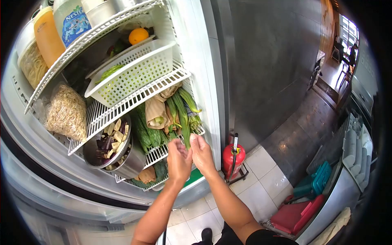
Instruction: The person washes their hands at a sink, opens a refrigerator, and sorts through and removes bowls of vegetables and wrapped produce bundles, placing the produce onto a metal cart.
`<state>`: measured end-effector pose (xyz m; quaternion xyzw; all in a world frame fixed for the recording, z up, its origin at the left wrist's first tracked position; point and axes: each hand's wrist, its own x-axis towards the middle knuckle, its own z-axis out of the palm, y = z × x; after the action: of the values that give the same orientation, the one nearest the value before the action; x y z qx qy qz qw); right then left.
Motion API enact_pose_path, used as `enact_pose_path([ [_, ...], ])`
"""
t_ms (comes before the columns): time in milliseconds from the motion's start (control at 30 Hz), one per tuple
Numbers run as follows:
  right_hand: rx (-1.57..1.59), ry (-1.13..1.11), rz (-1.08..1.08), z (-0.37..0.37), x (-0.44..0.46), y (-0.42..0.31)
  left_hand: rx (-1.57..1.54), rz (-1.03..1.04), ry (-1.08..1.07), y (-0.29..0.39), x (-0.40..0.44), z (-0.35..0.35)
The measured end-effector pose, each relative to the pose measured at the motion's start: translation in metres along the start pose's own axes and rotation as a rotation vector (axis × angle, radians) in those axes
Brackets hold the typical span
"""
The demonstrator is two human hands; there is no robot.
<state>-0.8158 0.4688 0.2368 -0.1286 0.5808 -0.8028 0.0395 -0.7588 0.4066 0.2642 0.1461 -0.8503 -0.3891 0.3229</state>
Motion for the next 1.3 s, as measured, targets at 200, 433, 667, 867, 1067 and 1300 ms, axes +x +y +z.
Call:
enact_pose_path([
  [200,0.372,-0.283,0.397,-0.048,-0.048,0.025,-0.350,-0.075,-0.028,-0.039,-0.097,0.012],
  [433,0.572,-0.531,0.312,-0.092,-0.112,0.055,-0.455,-0.057,-0.302,-0.028,-0.096,-0.034],
  [667,0.635,-0.629,0.391,-0.096,-0.162,0.052,-0.399,-0.007,-0.307,-0.002,-0.121,-0.042],
  [867,0.309,-0.181,0.378,-0.103,-0.239,0.055,-0.308,-0.116,-0.261,0.012,-0.172,-0.030],
  [1067,0.087,0.148,0.226,-0.162,-0.342,0.068,-0.438,-0.176,-0.768,-0.018,-0.254,0.036],
  [1300,0.072,0.962,0.478,-0.244,-0.554,0.081,-0.381,-0.309,-1.509,-0.028,-0.349,0.070],
])
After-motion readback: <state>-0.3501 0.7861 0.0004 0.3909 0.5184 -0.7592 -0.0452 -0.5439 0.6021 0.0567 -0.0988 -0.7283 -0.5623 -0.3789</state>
